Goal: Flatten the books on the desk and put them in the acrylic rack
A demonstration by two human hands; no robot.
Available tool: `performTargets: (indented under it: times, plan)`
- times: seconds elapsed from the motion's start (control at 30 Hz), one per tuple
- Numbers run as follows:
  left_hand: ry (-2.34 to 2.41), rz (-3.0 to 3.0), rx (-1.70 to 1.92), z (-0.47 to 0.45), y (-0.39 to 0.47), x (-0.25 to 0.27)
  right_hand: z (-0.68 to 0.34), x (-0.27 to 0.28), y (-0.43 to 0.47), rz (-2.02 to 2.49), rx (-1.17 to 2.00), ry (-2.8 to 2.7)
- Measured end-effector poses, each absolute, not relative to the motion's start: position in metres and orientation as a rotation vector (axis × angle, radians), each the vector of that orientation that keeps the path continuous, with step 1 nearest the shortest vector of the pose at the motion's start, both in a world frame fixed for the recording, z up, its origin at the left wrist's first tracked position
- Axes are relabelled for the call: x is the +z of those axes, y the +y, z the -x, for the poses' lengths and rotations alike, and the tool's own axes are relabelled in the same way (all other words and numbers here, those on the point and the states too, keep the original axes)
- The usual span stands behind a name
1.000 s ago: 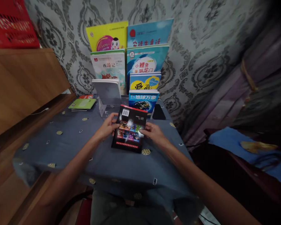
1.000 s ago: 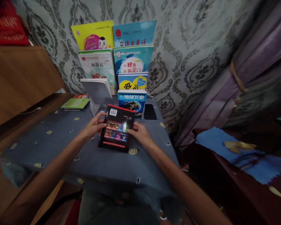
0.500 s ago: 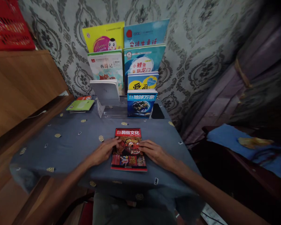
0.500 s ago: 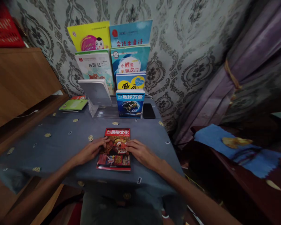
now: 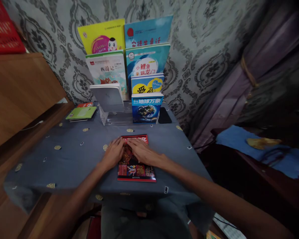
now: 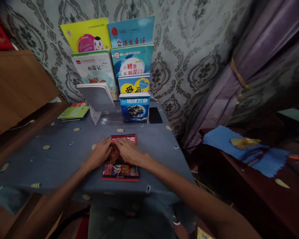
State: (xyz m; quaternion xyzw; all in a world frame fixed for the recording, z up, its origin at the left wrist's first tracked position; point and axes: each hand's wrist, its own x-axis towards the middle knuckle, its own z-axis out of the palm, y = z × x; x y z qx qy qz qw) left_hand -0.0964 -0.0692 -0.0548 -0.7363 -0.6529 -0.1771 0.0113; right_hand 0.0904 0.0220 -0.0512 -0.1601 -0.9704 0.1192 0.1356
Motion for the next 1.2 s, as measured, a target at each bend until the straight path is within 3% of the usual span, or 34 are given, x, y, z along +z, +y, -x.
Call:
performTargets:
  times: [0.43, 0.7, 1.2]
  plan:
    - [-2.024, 2.246, -0.523, 0.093, -0.074, -0.065, -0.112, -0.047, 0.036, 0.793, 0.220, -2.745]
    - [-2.023, 2.269, -0.322, 0.088, -0.076, -0.046, -0.136, -0.057, 0.052, 0.796, 0.322, -2.655]
    - [-1.624, 2.986, -0.152, 0.023, -0.126, -0.033, -0.135, -0.064, 0.049, 0.836, 0.357, -2.615]
